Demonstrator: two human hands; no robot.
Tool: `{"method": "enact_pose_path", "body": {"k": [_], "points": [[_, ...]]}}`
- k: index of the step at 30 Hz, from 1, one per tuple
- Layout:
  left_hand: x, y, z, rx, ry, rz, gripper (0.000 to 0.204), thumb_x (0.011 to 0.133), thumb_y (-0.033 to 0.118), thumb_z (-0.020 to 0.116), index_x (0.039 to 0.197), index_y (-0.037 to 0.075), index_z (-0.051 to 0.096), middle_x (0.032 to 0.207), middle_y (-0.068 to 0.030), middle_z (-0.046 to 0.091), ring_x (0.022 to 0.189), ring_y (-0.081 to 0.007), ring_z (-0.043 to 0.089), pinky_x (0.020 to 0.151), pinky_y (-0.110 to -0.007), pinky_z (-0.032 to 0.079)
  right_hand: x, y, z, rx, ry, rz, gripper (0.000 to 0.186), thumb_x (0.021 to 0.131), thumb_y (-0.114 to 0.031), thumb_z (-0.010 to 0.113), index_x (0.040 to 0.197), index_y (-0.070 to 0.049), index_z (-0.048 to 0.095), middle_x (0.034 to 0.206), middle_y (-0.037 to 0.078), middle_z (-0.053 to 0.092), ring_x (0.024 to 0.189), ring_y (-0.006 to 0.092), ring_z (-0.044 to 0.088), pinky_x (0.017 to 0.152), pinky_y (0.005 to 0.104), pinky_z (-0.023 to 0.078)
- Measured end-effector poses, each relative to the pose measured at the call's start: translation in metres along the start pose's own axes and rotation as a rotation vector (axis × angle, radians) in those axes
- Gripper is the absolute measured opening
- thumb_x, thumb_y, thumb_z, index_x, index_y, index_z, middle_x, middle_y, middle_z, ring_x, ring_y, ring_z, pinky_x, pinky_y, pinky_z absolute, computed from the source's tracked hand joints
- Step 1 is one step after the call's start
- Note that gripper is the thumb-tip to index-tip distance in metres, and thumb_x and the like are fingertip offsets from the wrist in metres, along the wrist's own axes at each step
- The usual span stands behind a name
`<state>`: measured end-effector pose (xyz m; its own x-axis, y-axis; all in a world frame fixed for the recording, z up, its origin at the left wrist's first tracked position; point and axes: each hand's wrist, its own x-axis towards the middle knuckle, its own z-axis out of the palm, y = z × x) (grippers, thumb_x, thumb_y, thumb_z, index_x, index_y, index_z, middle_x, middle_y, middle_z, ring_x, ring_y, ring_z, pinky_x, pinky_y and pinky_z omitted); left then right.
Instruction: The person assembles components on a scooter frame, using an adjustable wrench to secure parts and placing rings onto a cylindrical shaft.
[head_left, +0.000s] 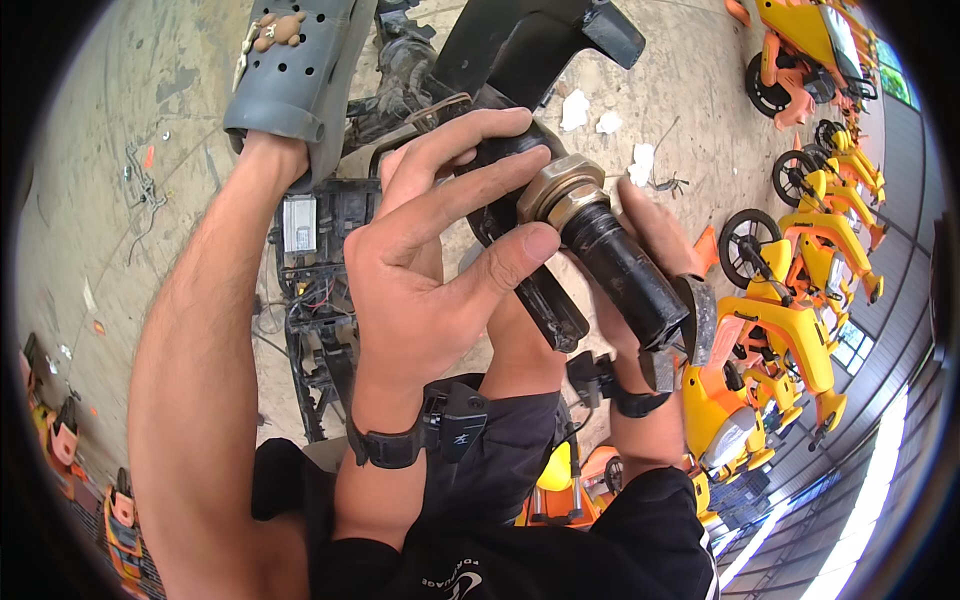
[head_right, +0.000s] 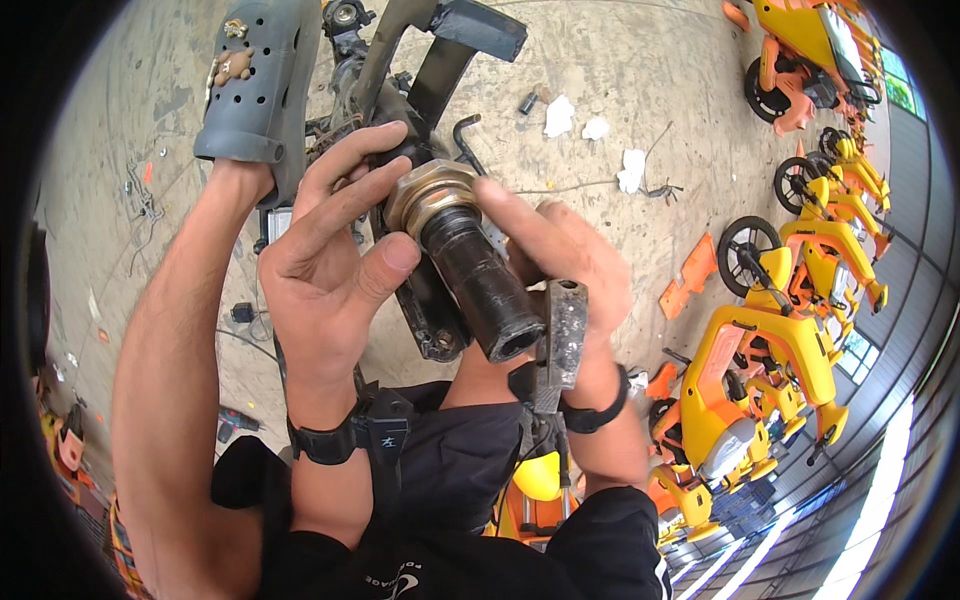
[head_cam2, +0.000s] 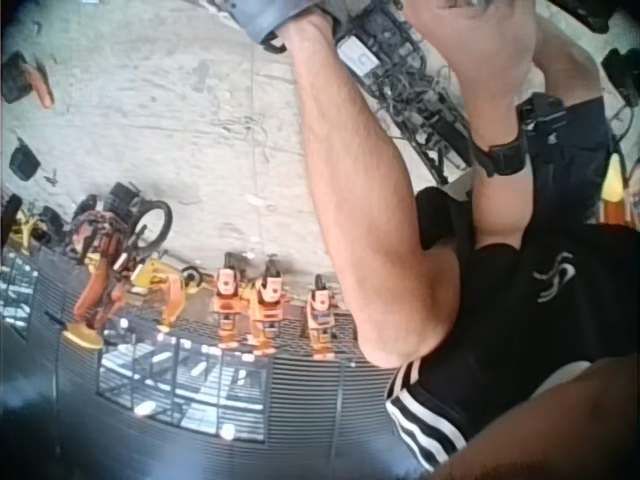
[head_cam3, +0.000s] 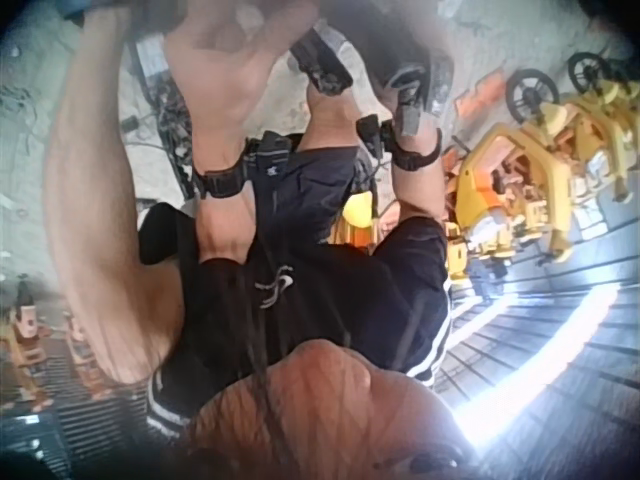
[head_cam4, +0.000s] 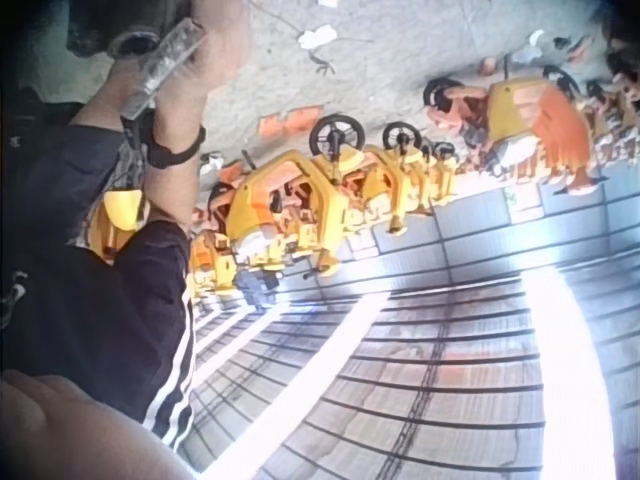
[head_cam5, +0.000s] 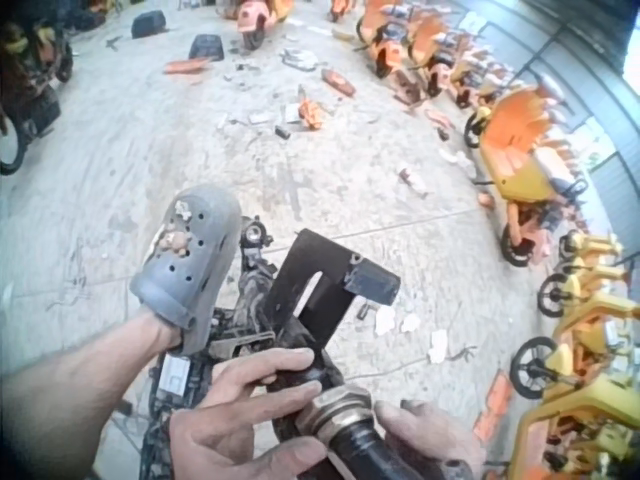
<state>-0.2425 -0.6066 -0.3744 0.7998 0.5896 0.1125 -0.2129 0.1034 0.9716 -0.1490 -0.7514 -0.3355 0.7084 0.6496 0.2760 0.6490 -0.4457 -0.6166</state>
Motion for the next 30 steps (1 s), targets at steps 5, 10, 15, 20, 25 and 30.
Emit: {"method": "enact_pose_path", "body": {"k": [5,10,15,20,25,30], "points": [[0.002,0.004,0.002,0.02,0.0,-0.012,0.04,0.079,0.016,0.077,0.112,-0.003,0.066,0.126,-0.0191,0.054,0.113,-0.023,0.051,0.099,-0.035,0.037,0.009,-0.002,-0.011,-0.208,-0.138,-0.107,0.041,0.066,-0.002,0.073,0.107,-0.006,0.071,0.059,0.002,0.047,0.051,0.0147,0.047,0.049,0.0294,0.038],[0.002,0.009,0.008,-0.009,0.014,-0.059,0.041,0.079,0.016,0.077,0.113,-0.003,0.065,0.126,-0.0197,0.054,0.115,-0.0241,0.05,0.1,-0.035,0.037,-0.01,-0.004,0.008,-0.115,0.107,0.02,0.04,0.067,-0.005,0.072,0.107,-0.005,0.07,0.058,0.002,0.043,0.05,0.0134,0.045,0.048,0.0291,0.036],[0.001,0.0,0.002,0.026,0.008,0.047,0.04,0.079,0.016,0.076,0.113,-0.003,0.065,0.126,-0.0202,0.055,0.114,-0.0248,0.051,0.099,-0.035,0.038,0.011,-0.001,-0.004,-0.108,-0.033,-0.095,0.043,0.065,-0.007,0.074,0.107,-0.006,0.071,0.055,0.001,0.04,0.048,0.0139,0.043,0.045,0.0292,0.034],[0.005,0.006,0.007,-0.013,0.045,-0.024,0.036,0.076,0.015,0.078,0.108,0.0,0.069,0.121,-0.0155,0.058,0.11,-0.0225,0.052,0.096,-0.034,0.039,-0.012,-0.007,0.008,-0.163,0.027,0.027,0.039,0.072,-0.02,0.071,0.107,-0.003,0.071,0.057,0.002,0.044,0.051,0.0136,0.045,0.049,0.0273,0.037],[0.002,0.006,0.01,-0.055,0.127,-0.074,0.031,0.074,0.013,0.079,0.102,0.002,0.072,0.115,-0.011,0.063,0.107,-0.0202,0.052,0.091,-0.032,0.041,-0.001,-0.001,0.003,-0.011,0.013,0.038,0.037,0.072,-0.013,0.071,0.108,-0.004,0.071,0.058,0.002,0.043,0.051,0.0127,0.045,0.048,0.0269,0.036],[0.003,0.008,0.008,-0.034,0.106,-0.071,0.03,0.075,0.013,0.078,0.103,0.003,0.072,0.116,-0.0106,0.063,0.105,-0.0206,0.052,0.091,-0.032,0.041,0.005,-0.011,-0.005,-0.246,-0.148,-0.01,0.042,0.066,-0.01,0.074,0.108,-0.006,0.071,0.059,0.002,0.047,0.051,0.0147,0.047,0.048,0.0274,0.036]]}}
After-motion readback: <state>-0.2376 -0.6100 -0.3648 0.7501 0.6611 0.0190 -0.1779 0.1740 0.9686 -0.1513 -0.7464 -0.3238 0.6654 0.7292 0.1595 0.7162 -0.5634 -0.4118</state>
